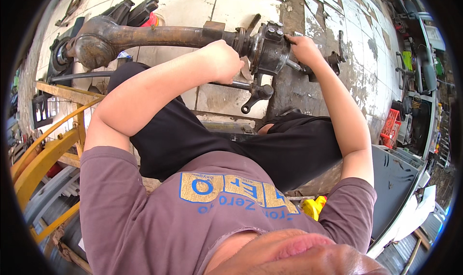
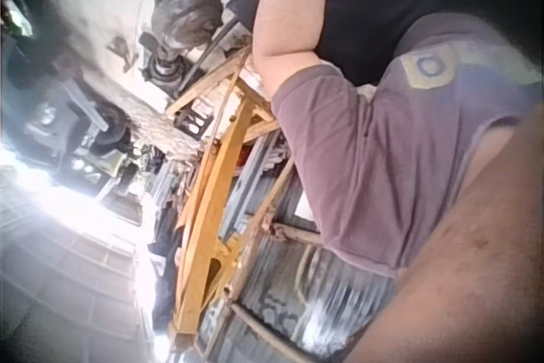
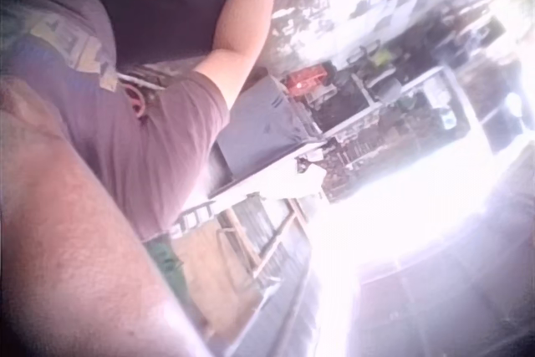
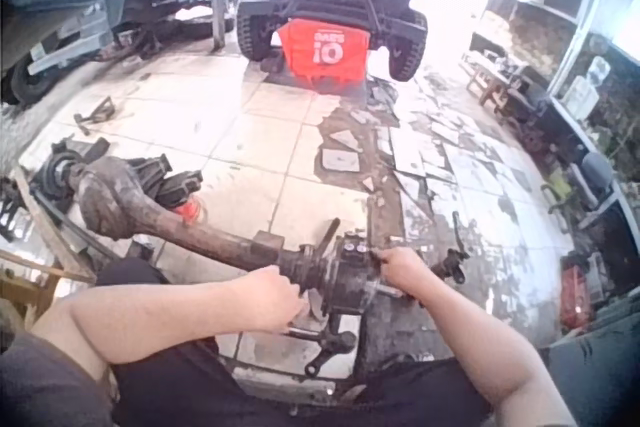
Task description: The person sits on the floor and works on a vehicle axle assembly clamped in a bench vise. They repeatedly insert and remove a small metal clip or retaining ring from the axle housing using both hands, adjusting the part's position multiple times.
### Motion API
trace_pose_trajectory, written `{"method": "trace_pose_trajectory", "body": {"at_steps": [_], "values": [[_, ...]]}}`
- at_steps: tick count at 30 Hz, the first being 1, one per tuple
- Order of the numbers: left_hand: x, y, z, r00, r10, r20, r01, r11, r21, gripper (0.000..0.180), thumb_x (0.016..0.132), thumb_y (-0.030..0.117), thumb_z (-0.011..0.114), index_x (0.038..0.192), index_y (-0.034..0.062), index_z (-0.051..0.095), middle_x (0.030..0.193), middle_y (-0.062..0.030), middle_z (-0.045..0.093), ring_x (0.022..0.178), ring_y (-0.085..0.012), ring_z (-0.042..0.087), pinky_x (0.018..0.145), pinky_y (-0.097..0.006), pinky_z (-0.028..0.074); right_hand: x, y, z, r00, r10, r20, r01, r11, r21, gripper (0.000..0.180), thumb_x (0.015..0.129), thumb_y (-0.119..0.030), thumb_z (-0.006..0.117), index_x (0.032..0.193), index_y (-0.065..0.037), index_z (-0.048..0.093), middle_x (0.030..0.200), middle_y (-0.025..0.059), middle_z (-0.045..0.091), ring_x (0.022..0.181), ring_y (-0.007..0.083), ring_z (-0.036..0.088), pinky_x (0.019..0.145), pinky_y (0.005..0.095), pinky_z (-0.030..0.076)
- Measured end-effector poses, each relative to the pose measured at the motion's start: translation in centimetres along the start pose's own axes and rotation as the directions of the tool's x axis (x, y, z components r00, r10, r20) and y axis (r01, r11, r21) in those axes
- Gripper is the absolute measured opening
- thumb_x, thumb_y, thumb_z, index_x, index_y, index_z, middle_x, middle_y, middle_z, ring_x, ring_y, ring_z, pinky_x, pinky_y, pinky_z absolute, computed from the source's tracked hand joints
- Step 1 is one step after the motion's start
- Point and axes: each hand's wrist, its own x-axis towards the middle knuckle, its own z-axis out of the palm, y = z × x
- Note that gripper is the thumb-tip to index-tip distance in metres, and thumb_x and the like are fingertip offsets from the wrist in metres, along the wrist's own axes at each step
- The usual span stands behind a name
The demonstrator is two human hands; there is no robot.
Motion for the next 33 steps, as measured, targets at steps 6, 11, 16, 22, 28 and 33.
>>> {"method": "trace_pose_trajectory", "body": {"at_steps": [6,11,16,22,28,33], "values": [[-0.1,0.3,-0.5,0.997,-0.028,0.074,0.028,1.0,-0.011,0.045,0.092,0.043,0.076,0.132,0.0222,0.07,0.109,-0.0053,0.074,0.106,-0.0253,0.073,0.095,-0.041,0.053,-0.1,0.1,-0.8,0.991,0.088,0.096,-0.089,0.996,0.005,0.054,0.086,-0.006,0.054,0.137,-0.015,0.072,0.116,0.0272,0.072,0.108,0.0426,0.071,0.098,0.0461,0.055],[0.1,0.1,-0.1,0.995,-0.035,0.095,0.035,0.999,0.009,0.043,0.091,0.038,0.076,0.131,0.0231,0.071,0.106,-0.0054,0.074,0.106,-0.0255,0.073,0.096,-0.042,0.053,-0.9,-2.3,-2.1,0.986,0.093,0.141,-0.093,0.996,-0.006,0.052,0.088,-0.007,0.054,0.137,-0.011,0.07,0.122,0.0264,0.071,0.114,0.0426,0.069,0.102,0.0463,0.053],[0.0,0.0,-0.1,0.995,-0.038,0.097,0.036,0.999,0.018,0.042,0.09,0.032,0.074,0.131,0.0234,0.072,0.106,-0.0052,0.076,0.105,-0.026,0.073,0.095,-0.043,0.054,-0.6,-1.0,-0.7,0.996,-0.06,0.06,0.065,0.995,-0.078,0.056,0.09,-0.009,0.055,0.144,-0.019,0.066,0.119,0.0261,0.073,0.111,0.0412,0.071,0.102,0.0441,0.052],[0.0,-0.1,0.2,0.996,-0.034,0.087,0.033,0.999,0.008,0.037,0.091,0.026,0.07,0.128,0.0235,0.074,0.107,-0.0058,0.077,0.104,-0.026,0.074,0.092,-0.042,0.056,-0.3,-0.1,-0.5,0.996,-0.006,0.086,0.008,1.0,-0.024,0.052,0.09,-0.009,0.056,0.14,-0.014,0.068,0.122,0.0249,0.072,0.114,0.0406,0.07,0.102,0.0426,0.053],[-0.1,-0.1,0.2,0.996,-0.036,0.077,0.035,0.999,0.012,0.039,0.091,0.026,0.07,0.129,0.0228,0.073,0.109,-0.0061,0.077,0.104,-0.0253,0.074,0.093,-0.042,0.055,-0.2,-1.4,-0.7,0.998,0.002,0.057,0.001,0.999,-0.048,0.051,0.089,-0.006,0.055,0.136,-0.013,0.072,0.122,0.0254,0.072,0.114,0.0419,0.069,0.104,0.0455,0.053],[0.1,0.0,0.0,0.993,-0.054,0.106,0.052,0.998,0.025,0.039,0.09,0.026,0.069,0.13,0.0229,0.073,0.109,-0.0062,0.076,0.105,-0.0252,0.074,0.093,-0.042,0.054,-0.7,-2.8,-1.8,0.994,0.009,0.107,0.001,0.996,-0.088,0.05,0.089,-0.007,0.055,0.136,-0.01,0.07,0.122,0.026,0.072,0.113,0.0429,0.069,0.103,0.0457,0.053]]}}
